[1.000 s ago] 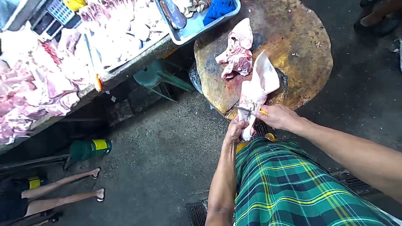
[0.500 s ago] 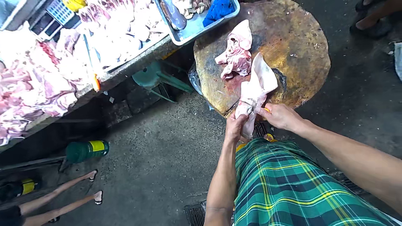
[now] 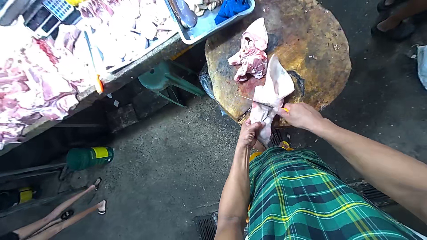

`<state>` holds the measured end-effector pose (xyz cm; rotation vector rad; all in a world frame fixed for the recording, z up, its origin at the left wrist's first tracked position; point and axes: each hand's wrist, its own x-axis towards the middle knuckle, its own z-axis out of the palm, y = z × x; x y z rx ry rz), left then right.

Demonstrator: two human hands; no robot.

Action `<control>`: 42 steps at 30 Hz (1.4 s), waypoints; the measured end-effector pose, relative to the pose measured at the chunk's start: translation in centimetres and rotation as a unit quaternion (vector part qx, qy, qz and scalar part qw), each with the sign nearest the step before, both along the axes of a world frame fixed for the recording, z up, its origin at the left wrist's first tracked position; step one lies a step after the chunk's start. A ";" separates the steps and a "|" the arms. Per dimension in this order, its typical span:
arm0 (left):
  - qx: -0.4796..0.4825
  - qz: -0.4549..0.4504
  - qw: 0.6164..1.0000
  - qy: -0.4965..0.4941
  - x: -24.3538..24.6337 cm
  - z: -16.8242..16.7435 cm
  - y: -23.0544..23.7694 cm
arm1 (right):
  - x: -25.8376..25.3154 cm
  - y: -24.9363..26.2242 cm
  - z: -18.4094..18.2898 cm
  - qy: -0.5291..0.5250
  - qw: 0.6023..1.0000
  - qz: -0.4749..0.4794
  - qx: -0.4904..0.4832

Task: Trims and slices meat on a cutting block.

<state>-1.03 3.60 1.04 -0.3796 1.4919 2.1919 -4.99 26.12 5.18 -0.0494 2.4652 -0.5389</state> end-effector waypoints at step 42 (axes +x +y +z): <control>-0.049 0.003 0.998 -0.037 -0.2 -0.2 0.9 | 0.3 0.3 0.6 -0.035 0.999 -0.012 0.013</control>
